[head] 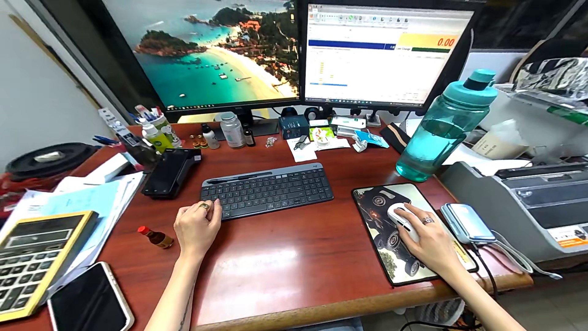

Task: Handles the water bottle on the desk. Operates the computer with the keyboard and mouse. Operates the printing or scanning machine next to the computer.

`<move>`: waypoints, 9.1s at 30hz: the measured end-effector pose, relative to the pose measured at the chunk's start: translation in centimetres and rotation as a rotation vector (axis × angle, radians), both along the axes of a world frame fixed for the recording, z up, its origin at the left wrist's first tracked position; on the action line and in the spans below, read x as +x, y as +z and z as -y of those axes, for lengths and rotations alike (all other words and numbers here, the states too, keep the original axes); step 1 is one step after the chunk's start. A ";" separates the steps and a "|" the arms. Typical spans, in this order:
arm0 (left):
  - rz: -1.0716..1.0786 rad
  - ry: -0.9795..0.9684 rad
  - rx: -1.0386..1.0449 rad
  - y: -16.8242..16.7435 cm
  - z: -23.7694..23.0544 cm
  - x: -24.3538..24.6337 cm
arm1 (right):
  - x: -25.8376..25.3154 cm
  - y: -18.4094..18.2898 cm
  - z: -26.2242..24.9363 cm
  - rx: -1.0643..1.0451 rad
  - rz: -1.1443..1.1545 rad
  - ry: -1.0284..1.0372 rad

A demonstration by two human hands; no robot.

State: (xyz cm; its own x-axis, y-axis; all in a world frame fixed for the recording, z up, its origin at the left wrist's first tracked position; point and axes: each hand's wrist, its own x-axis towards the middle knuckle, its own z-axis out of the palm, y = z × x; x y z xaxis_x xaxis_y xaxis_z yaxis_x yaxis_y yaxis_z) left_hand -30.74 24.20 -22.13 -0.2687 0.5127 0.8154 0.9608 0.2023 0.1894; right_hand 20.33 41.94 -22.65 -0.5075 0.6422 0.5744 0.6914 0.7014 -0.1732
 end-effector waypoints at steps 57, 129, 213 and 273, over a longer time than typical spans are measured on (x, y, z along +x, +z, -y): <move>0.040 -0.001 -0.053 0.1 0.4 0.4 | -0.1 0.1 -0.1 -0.027 0.010 0.014; 0.053 -0.006 -0.052 0.1 0.5 0.4 | -1.3 0.3 0.0 -0.072 -0.017 -0.011; 0.422 0.044 -0.202 0.2 -0.3 -1.5 | -33.7 1.1 3.1 -0.150 0.082 0.619; 0.335 0.012 -0.136 0.5 0.4 -1.2 | -36.4 2.6 4.1 -0.148 0.113 0.568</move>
